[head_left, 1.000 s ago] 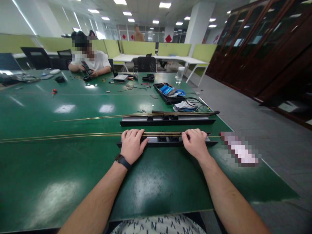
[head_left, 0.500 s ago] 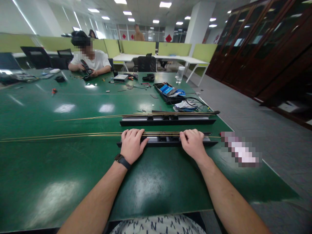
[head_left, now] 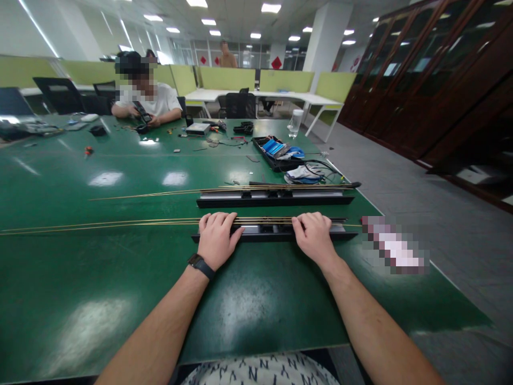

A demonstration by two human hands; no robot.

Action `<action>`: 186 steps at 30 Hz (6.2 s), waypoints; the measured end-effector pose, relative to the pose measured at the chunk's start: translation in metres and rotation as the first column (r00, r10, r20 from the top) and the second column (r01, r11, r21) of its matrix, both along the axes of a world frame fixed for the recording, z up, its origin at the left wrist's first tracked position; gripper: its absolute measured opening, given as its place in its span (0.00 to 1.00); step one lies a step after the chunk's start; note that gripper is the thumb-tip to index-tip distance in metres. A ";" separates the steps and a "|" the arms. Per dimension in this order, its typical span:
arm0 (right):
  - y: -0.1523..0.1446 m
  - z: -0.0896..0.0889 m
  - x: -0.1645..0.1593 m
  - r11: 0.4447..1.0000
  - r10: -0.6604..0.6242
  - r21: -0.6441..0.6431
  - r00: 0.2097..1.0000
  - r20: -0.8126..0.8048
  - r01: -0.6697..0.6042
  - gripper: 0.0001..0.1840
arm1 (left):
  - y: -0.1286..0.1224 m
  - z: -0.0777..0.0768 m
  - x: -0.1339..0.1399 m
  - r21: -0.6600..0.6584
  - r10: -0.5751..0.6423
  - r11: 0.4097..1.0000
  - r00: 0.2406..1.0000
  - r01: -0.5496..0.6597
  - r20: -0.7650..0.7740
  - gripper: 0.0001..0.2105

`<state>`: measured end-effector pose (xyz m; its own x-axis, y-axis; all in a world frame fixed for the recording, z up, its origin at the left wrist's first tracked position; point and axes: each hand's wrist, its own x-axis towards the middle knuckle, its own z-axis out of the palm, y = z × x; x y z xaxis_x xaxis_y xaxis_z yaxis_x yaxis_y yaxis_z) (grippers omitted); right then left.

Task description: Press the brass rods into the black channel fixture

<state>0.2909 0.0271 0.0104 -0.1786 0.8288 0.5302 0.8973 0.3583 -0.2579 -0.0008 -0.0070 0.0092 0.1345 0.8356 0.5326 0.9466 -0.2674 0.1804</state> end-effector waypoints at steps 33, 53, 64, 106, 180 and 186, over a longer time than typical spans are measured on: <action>0.003 -0.002 0.004 0.998 -0.062 0.008 0.998 -0.010 0.063 0.17 | 0.000 0.000 0.000 0.000 -0.004 1.000 1.000 0.004 0.012 0.18; 0.004 -0.002 0.005 0.996 -0.082 0.028 0.997 -0.002 0.082 0.16 | 0.001 -0.002 -0.001 0.016 -0.003 1.000 1.000 0.003 0.003 0.18; 0.003 -0.001 0.004 0.994 -0.105 0.035 0.994 0.000 0.105 0.15 | 0.001 -0.001 -0.001 0.015 -0.005 1.000 1.000 0.005 0.001 0.18; 0.003 -0.004 -0.003 0.997 -0.072 -0.023 0.997 -0.006 0.072 0.22 | 0.000 -0.001 0.000 -0.007 -0.003 1.000 1.000 0.003 0.008 0.18; 0.004 -0.002 0.000 0.994 -0.108 -0.013 0.994 0.019 0.109 0.20 | 0.002 -0.002 -0.001 0.004 -0.004 1.000 1.000 0.004 0.004 0.18; 0.005 -0.004 0.001 0.993 -0.113 -0.019 0.993 0.022 0.113 0.21 | 0.002 -0.002 -0.001 0.003 -0.006 1.000 1.000 0.006 0.004 0.18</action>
